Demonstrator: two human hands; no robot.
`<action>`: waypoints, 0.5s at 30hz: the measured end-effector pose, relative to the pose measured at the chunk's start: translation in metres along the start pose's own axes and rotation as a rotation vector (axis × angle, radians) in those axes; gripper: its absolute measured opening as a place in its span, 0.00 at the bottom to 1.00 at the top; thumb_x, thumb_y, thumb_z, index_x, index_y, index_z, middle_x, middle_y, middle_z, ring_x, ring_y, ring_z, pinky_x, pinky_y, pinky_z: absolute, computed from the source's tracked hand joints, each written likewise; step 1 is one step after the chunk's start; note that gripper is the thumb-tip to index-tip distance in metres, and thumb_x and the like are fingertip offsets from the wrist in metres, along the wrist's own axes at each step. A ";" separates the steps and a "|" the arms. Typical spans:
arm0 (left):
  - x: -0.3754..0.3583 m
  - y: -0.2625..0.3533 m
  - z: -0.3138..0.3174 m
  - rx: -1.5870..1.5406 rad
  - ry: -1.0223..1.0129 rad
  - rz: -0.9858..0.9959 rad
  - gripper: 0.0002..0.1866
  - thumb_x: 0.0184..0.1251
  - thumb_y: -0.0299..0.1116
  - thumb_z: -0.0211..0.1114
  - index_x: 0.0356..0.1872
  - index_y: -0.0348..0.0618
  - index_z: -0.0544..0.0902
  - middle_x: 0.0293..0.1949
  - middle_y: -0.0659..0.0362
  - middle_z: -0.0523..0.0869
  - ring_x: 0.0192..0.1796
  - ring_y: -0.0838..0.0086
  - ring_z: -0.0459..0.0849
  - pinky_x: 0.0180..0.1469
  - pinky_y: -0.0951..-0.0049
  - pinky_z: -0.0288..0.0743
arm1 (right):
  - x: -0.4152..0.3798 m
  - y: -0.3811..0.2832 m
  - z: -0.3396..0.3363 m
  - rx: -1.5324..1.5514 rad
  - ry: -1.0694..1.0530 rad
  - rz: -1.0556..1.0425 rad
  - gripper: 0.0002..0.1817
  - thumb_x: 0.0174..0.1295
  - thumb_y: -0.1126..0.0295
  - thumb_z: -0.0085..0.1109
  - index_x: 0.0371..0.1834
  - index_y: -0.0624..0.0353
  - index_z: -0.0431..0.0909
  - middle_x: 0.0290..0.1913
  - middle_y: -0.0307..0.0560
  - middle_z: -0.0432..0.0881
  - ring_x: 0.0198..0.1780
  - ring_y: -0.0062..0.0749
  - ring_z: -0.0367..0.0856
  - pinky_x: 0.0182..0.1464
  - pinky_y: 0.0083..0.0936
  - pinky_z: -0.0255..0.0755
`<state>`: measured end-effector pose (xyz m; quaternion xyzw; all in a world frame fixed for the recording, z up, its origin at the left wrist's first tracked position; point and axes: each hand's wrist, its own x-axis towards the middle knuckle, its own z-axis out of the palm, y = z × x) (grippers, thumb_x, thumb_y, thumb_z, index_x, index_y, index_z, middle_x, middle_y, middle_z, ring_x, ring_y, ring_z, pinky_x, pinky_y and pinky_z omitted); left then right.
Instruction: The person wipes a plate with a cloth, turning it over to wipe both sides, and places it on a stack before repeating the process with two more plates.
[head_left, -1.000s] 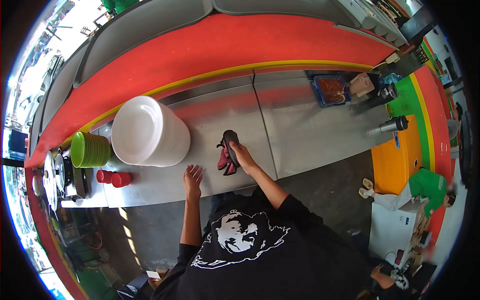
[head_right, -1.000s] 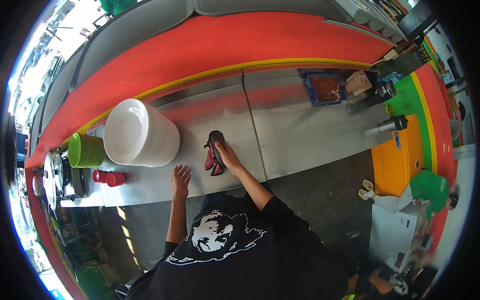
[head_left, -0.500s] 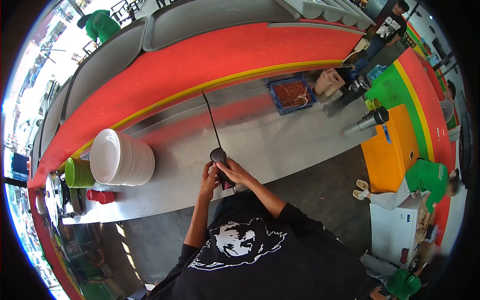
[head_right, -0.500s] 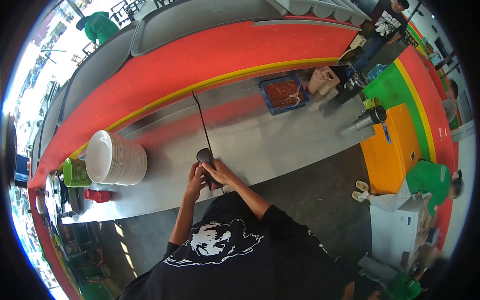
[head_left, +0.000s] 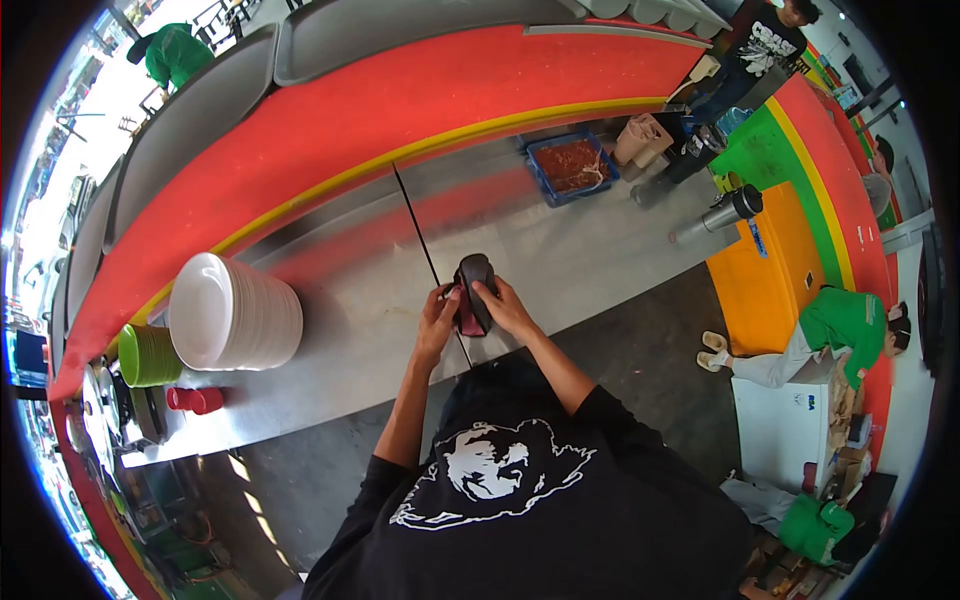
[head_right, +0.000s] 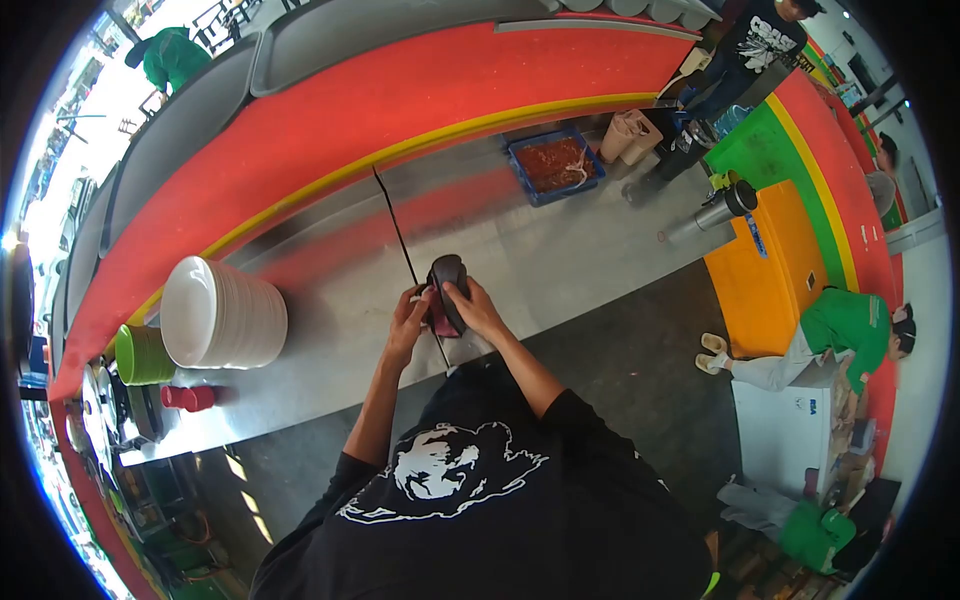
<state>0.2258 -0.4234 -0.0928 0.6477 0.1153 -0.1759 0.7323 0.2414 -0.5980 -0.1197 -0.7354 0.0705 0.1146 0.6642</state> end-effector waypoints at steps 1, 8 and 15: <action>0.001 -0.001 0.003 -0.012 -0.007 0.014 0.28 0.75 0.49 0.66 0.66 0.43 0.75 0.44 0.60 0.86 0.45 0.79 0.81 0.45 0.75 0.73 | -0.005 -0.004 -0.004 0.013 0.003 -0.003 0.26 0.75 0.50 0.58 0.59 0.65 0.77 0.46 0.42 0.84 0.47 0.22 0.79 0.51 0.25 0.74; 0.010 -0.012 0.007 0.096 0.016 -0.010 0.21 0.72 0.45 0.70 0.53 0.37 0.81 0.40 0.63 0.84 0.40 0.81 0.79 0.43 0.77 0.74 | 0.003 -0.015 -0.022 0.056 -0.217 -0.022 0.25 0.73 0.51 0.60 0.55 0.66 0.81 0.43 0.40 0.85 0.44 0.18 0.79 0.48 0.22 0.75; 0.041 -0.010 0.033 0.032 0.077 0.022 0.21 0.73 0.43 0.69 0.57 0.38 0.79 0.44 0.57 0.87 0.45 0.77 0.85 0.48 0.74 0.80 | 0.040 0.003 -0.062 -0.169 -0.153 -0.041 0.28 0.67 0.50 0.65 0.55 0.67 0.82 0.44 0.55 0.89 0.46 0.41 0.88 0.50 0.33 0.78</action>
